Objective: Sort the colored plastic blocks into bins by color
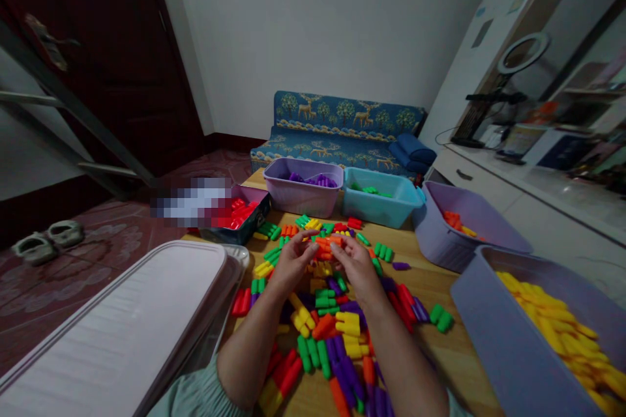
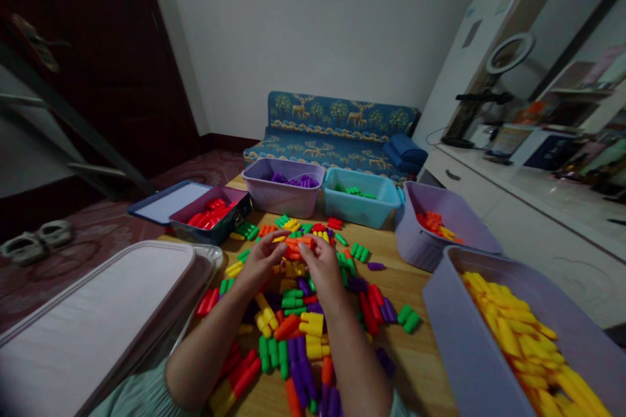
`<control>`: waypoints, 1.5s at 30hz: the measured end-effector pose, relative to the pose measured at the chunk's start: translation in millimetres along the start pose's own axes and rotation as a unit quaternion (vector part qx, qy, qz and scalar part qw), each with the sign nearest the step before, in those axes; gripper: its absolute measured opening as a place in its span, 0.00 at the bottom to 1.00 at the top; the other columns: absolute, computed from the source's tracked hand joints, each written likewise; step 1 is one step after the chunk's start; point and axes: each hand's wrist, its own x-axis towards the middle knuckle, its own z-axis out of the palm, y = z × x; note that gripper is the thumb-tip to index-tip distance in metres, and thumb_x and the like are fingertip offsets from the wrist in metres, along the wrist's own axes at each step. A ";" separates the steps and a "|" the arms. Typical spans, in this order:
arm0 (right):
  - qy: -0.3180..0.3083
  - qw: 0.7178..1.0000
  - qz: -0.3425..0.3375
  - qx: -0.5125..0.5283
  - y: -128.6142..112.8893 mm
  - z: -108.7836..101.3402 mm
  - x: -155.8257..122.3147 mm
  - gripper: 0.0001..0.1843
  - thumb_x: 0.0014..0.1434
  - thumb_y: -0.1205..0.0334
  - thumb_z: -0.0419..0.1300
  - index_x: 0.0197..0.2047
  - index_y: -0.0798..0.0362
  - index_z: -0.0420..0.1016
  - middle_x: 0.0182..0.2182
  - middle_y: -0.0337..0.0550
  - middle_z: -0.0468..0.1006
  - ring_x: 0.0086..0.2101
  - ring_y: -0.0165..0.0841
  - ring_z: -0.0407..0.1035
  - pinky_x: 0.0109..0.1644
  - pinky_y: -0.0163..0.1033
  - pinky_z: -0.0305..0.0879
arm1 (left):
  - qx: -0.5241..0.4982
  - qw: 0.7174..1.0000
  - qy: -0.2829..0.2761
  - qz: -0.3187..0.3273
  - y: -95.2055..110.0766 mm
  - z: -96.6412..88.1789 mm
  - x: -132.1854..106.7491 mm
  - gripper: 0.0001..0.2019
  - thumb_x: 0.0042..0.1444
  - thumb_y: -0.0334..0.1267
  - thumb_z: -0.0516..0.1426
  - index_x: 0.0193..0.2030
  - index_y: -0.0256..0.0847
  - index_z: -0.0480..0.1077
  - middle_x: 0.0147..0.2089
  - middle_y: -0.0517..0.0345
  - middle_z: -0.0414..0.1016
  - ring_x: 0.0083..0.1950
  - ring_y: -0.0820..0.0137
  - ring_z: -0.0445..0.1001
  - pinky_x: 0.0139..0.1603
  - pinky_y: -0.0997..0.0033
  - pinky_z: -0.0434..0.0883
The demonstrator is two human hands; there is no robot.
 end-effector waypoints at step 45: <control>0.064 0.994 -0.090 0.029 -20.9 6.2 -10.8 0.20 0.50 0.49 0.64 0.41 0.54 0.74 0.35 0.44 0.78 0.31 0.32 0.71 0.31 0.34 0.66 | -0.079 0.992 0.093 -0.040 -2.6 -4.0 4.0 0.33 0.38 0.47 0.69 0.50 0.34 0.68 0.33 0.55 0.77 0.30 0.68 0.77 0.36 0.66 0.76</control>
